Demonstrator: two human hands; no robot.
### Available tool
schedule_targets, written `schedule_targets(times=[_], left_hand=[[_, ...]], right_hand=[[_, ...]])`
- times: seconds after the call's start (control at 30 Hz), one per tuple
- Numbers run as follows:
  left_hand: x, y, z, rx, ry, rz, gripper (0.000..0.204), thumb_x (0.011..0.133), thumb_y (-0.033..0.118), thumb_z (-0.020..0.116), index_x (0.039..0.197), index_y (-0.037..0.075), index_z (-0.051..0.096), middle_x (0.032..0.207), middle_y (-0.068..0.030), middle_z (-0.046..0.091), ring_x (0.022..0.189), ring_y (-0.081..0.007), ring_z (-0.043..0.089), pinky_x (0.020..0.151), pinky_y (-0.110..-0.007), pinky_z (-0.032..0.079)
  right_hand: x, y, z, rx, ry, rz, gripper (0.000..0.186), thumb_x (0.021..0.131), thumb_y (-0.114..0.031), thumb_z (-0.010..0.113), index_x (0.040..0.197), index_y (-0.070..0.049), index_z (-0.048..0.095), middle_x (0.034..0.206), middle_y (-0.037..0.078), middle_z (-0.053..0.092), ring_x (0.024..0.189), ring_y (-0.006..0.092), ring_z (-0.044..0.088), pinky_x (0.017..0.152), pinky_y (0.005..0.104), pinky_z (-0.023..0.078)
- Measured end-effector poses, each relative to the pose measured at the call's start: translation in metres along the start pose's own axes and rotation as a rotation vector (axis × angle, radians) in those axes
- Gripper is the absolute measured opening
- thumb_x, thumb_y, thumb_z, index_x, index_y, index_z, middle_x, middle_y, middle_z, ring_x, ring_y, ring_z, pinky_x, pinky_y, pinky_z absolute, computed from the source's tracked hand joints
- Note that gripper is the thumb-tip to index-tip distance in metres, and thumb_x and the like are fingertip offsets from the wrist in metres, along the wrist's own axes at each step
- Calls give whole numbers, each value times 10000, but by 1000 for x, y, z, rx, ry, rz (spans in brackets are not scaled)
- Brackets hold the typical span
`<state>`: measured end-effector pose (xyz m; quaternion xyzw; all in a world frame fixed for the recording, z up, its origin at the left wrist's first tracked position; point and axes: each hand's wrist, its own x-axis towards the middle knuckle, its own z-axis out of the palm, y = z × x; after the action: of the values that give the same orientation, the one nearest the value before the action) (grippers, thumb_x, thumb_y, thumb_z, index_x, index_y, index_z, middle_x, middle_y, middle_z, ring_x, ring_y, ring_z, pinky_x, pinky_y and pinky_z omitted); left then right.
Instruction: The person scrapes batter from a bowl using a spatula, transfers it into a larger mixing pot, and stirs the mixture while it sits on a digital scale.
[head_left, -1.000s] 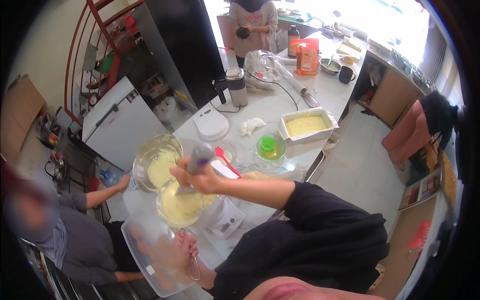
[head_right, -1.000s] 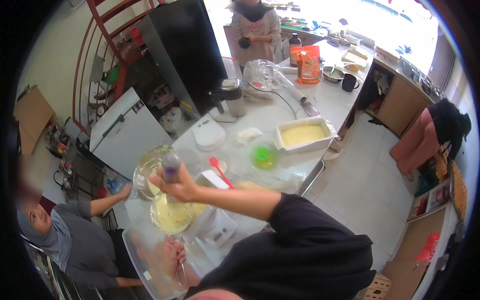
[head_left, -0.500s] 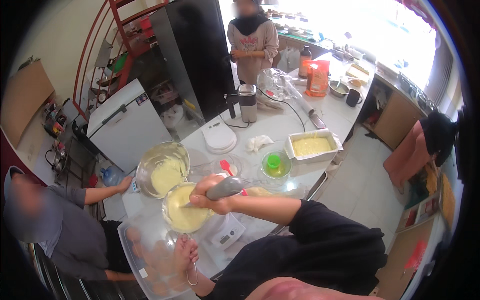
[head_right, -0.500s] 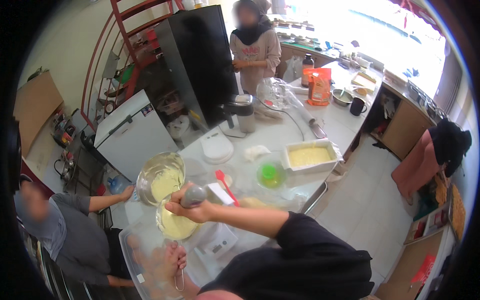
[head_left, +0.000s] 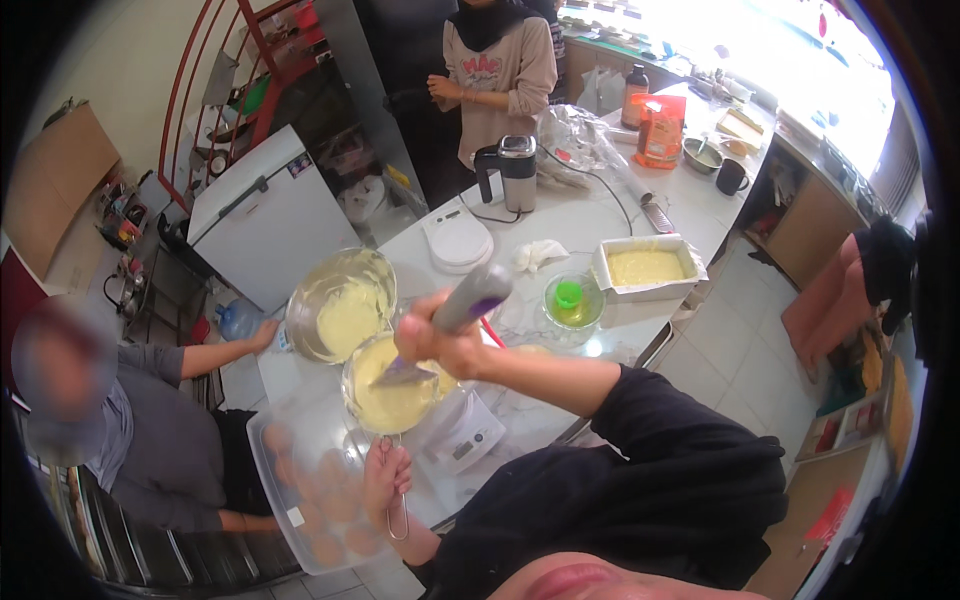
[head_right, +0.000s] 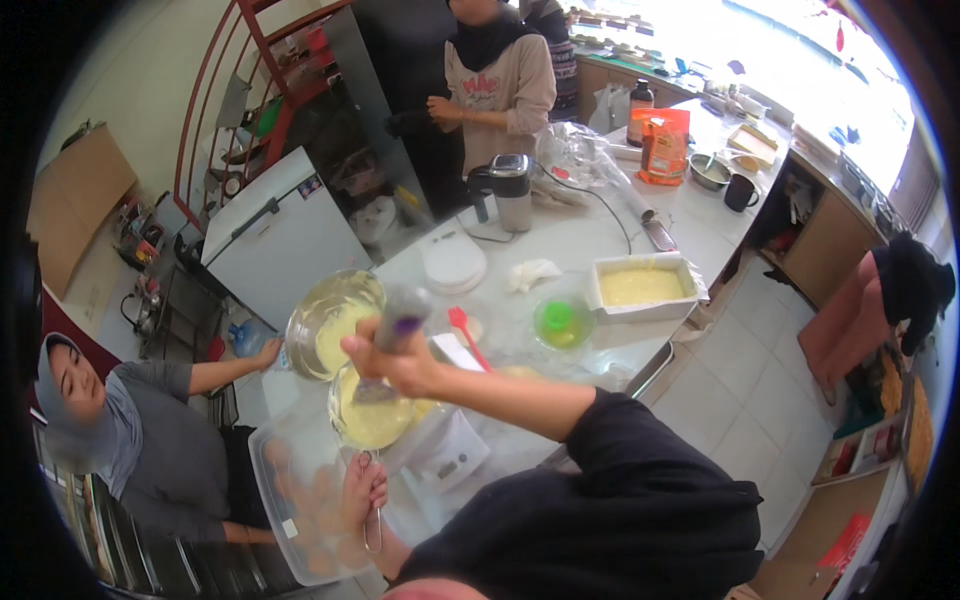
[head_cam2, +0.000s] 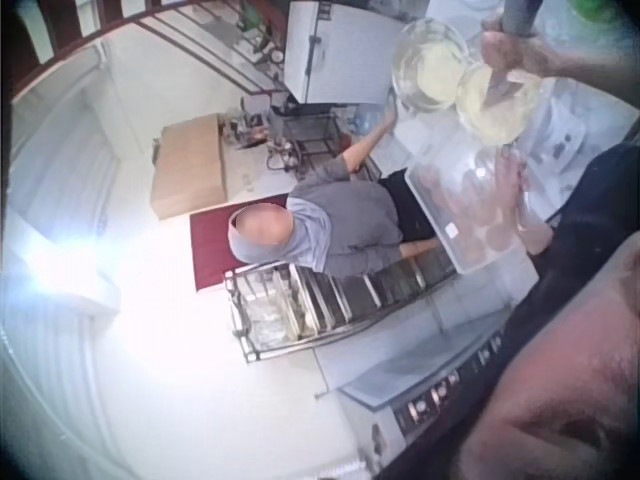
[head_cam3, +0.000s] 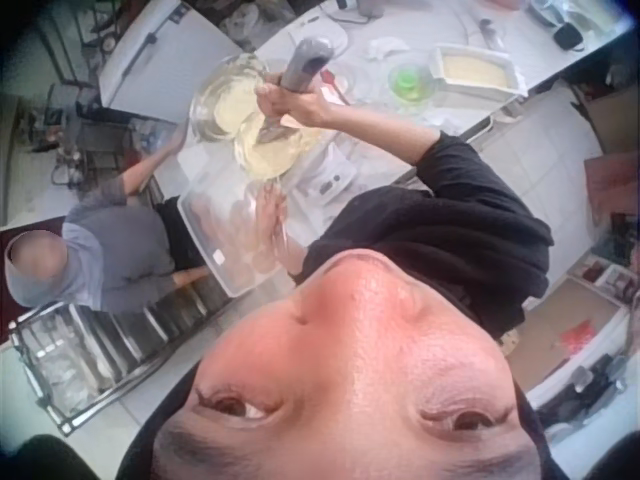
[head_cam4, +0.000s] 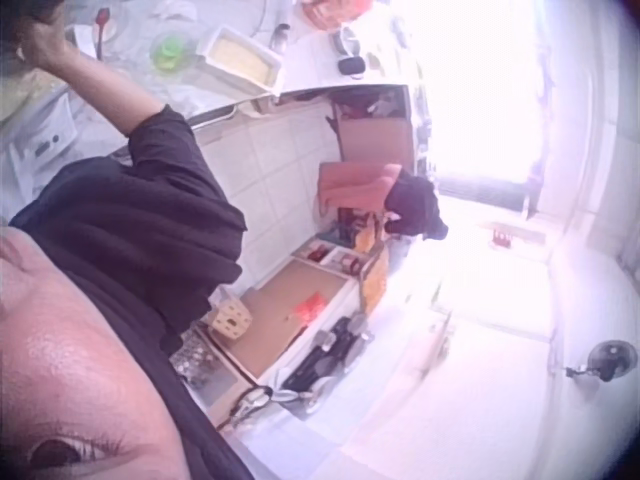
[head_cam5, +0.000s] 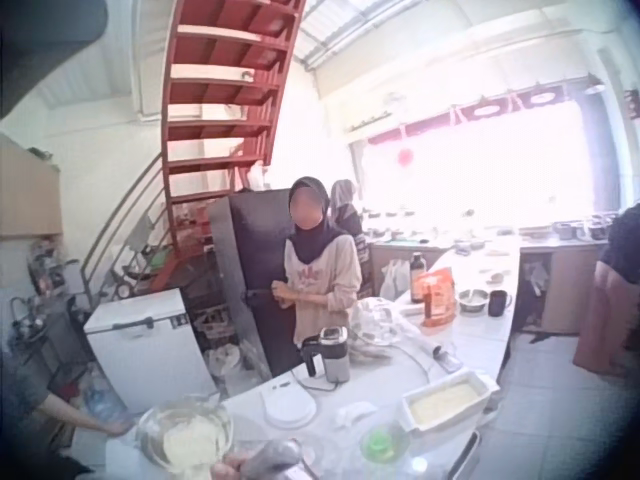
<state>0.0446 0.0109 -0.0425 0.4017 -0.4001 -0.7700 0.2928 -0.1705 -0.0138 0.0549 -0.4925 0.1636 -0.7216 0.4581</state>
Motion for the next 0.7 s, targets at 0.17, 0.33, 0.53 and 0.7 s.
schedule_targets(times=[0.17,0.33,0.53,0.7], left_hand=[[0,0,4,-15,26,2,199,795,63,465,812,141,282,563,15,325,369,-19,273,294,-139,242],[-2,0,4,-26,21,-25,197,795,64,465,819,140,285,564,11,325,371,-18,271,295,-137,241],[-7,-1,5,-43,27,40,191,803,77,465,819,138,285,565,10,326,371,-16,267,297,-134,242],[-7,3,9,-14,-6,26,184,808,82,459,816,139,285,562,11,330,367,-14,268,289,-135,239]], right_hand=[[12,4,-6,-273,9,-238,324,812,-142,512,528,-60,380,477,-38,350,431,39,289,387,222,228],[-6,7,7,-281,94,-88,343,815,-114,491,503,-54,362,455,-25,364,416,50,314,381,219,250],[9,-6,1,70,160,-160,324,830,-163,487,541,-88,363,481,-50,356,430,31,304,389,202,244],[1,2,-1,-76,100,-58,317,833,-164,480,546,-83,373,489,-49,365,435,37,311,394,203,248]])
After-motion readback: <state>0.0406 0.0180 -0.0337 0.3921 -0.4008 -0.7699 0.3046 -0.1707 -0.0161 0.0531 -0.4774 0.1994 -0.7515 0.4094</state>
